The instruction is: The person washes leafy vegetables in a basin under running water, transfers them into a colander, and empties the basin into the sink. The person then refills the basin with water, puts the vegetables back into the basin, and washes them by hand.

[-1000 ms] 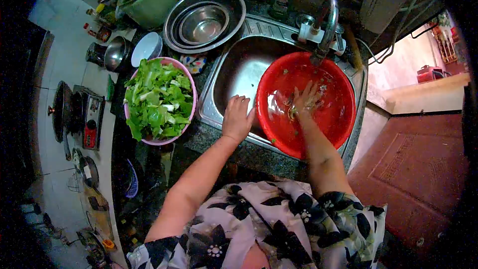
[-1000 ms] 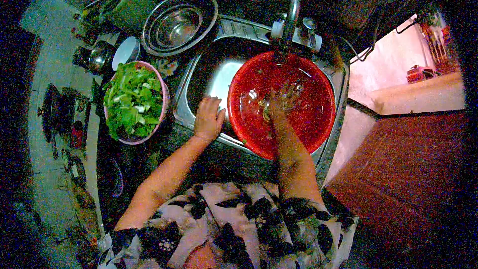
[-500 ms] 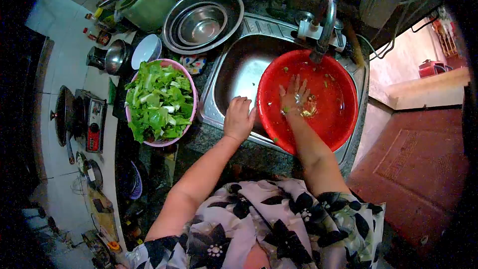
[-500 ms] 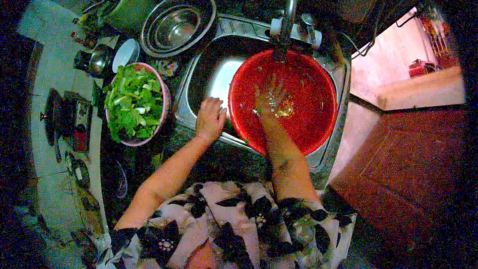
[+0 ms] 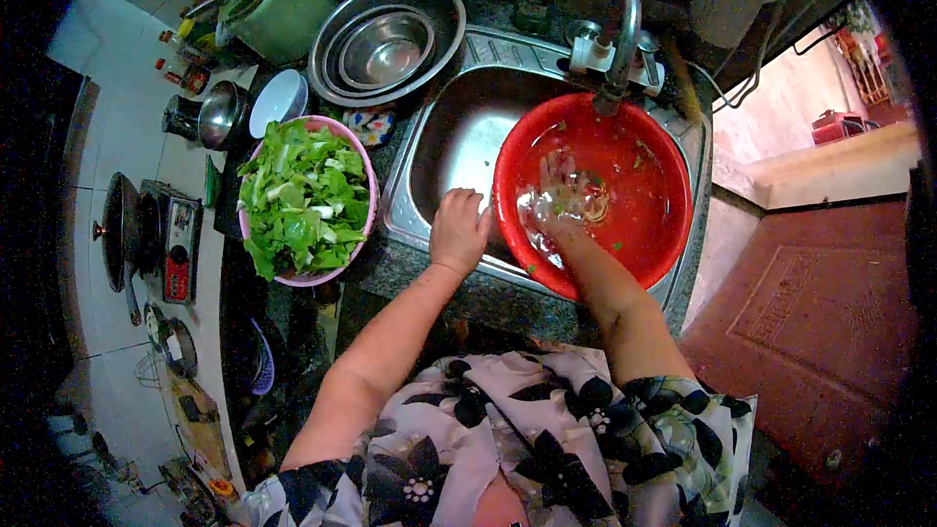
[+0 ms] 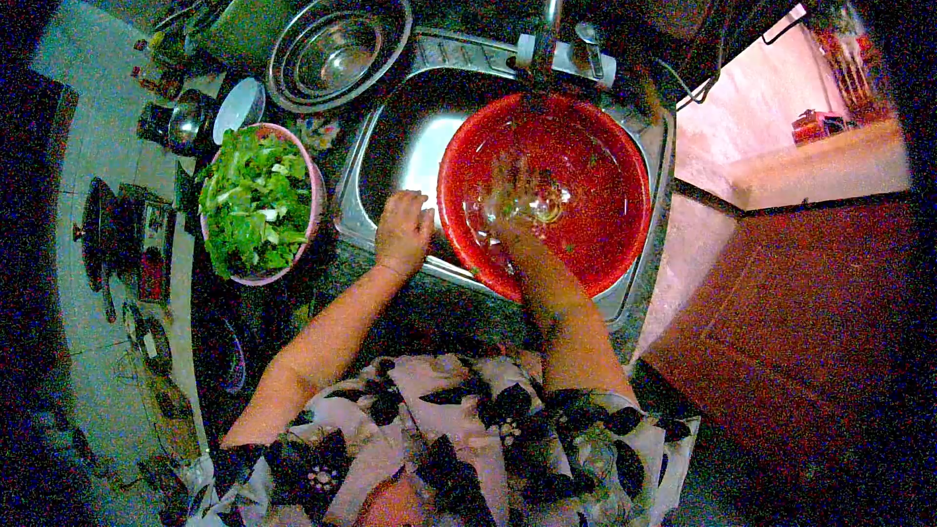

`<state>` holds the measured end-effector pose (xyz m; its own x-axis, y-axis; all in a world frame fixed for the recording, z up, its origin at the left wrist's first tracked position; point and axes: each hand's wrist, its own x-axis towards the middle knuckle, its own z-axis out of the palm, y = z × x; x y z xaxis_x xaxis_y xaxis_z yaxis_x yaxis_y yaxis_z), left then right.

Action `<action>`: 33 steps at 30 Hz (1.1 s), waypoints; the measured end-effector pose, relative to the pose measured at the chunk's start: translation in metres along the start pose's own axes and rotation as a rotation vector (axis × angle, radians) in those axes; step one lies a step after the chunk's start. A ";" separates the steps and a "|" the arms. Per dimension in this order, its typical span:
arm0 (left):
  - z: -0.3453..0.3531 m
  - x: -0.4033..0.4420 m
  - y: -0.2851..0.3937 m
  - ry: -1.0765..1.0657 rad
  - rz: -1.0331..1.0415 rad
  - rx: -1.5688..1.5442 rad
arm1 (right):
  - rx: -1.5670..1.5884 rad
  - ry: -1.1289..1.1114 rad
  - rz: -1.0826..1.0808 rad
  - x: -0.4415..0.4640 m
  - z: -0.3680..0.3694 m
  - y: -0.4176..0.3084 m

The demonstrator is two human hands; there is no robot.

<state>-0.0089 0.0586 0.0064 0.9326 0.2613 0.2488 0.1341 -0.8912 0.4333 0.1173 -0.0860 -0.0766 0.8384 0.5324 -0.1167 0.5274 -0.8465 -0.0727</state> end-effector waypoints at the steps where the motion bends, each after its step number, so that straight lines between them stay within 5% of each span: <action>1: 0.000 0.000 0.000 -0.005 -0.002 -0.004 | -0.006 -0.001 -0.017 -0.001 0.002 0.002; 8: 0.000 0.001 -0.001 -0.012 0.012 -0.003 | 0.058 -0.040 -0.151 -0.012 -0.008 0.011; 22: 0.001 -0.001 -0.003 0.013 0.035 -0.018 | -0.015 -0.636 -0.394 -0.021 0.026 0.046; 25: 0.001 -0.002 -0.003 0.036 0.047 -0.017 | -0.016 -0.345 -0.580 -0.024 0.042 0.067; 26: 0.001 -0.002 -0.003 0.047 0.053 -0.022 | -0.011 0.144 -0.696 -0.032 0.044 0.073; 29: 0.003 -0.003 -0.005 0.051 0.047 -0.018 | 0.273 0.028 -0.760 -0.031 0.015 0.076; 33: -0.002 0.000 -0.001 0.031 0.041 -0.005 | 0.090 -0.054 -0.813 -0.027 0.013 0.090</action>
<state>-0.0100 0.0602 0.0074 0.9265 0.2361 0.2931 0.0943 -0.8996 0.4264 0.1402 -0.1768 -0.0930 0.1896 0.9810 -0.0409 0.9527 -0.1939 -0.2341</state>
